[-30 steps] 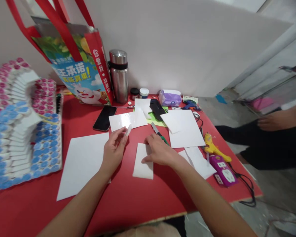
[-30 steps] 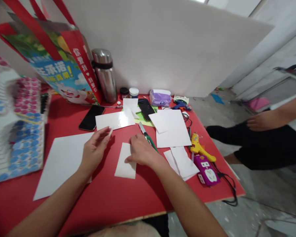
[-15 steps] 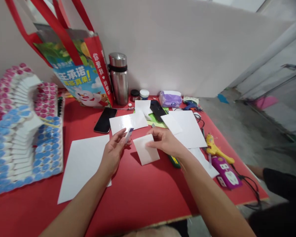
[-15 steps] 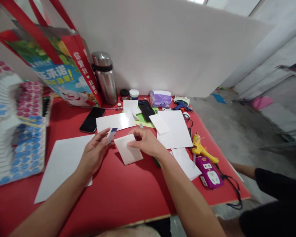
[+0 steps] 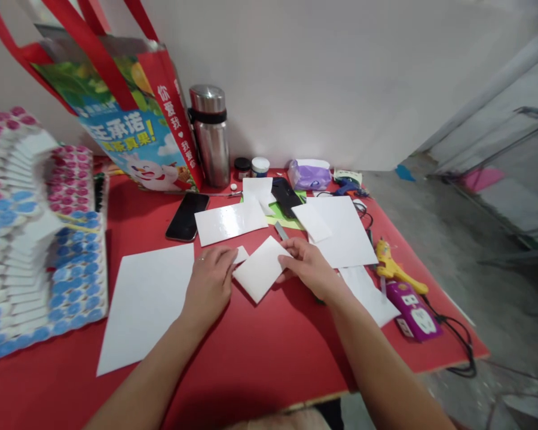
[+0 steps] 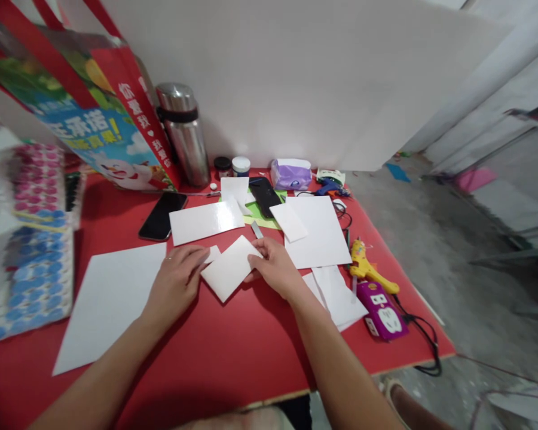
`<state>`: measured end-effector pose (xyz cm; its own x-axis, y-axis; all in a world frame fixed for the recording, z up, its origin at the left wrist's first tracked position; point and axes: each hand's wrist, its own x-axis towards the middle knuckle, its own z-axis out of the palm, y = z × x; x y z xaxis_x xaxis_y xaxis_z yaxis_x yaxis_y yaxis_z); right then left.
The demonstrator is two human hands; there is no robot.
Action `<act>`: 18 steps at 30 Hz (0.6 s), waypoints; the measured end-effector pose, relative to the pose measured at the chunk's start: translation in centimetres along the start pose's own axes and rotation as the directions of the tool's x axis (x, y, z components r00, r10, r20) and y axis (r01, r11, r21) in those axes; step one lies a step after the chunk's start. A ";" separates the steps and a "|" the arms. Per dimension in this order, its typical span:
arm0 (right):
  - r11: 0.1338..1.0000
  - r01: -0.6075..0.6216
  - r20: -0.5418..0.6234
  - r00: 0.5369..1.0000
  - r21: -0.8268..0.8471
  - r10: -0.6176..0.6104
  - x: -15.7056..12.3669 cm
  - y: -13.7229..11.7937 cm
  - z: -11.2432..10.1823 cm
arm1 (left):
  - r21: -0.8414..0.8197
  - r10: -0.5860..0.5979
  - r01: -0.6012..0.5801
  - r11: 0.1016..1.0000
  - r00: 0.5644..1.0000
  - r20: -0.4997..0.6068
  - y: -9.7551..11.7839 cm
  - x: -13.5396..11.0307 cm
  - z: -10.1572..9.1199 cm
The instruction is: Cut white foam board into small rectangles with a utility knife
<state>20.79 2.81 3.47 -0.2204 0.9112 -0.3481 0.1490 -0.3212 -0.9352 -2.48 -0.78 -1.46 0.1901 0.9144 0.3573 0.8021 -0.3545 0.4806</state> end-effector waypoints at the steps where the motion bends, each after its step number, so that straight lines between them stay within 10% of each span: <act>1: 1.000 -0.013 -0.030 0.999 0.016 0.014 0.0 0.3 0.2 | 0.028 -0.010 0.011 1.000 1.000 -0.021 0.0 0.0 -0.1; 7: 0.974 -0.071 -0.096 0.994 -0.213 0.051 -1.4 0.7 1.3 | 0.174 -0.061 0.071 0.982 0.996 -0.062 -0.3 0.0 -0.4; 12: 0.566 0.015 -0.169 0.948 -0.824 -0.269 -3.5 -0.7 -0.4 | 0.234 -0.003 -0.002 0.972 1.000 0.019 -0.3 -0.2 -0.6; 18: 0.324 -0.160 -0.241 0.944 -0.933 -0.227 -4.1 0.3 -2.5 | 0.111 0.186 -0.205 0.972 0.969 0.163 2.9 0.1 -1.0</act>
<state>24.12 -0.37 4.77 -0.0098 0.9948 -0.1010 0.9824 -0.0093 -0.1864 -0.68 -1.95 0.76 0.4251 0.8521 0.3053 0.8041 -0.5104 0.3049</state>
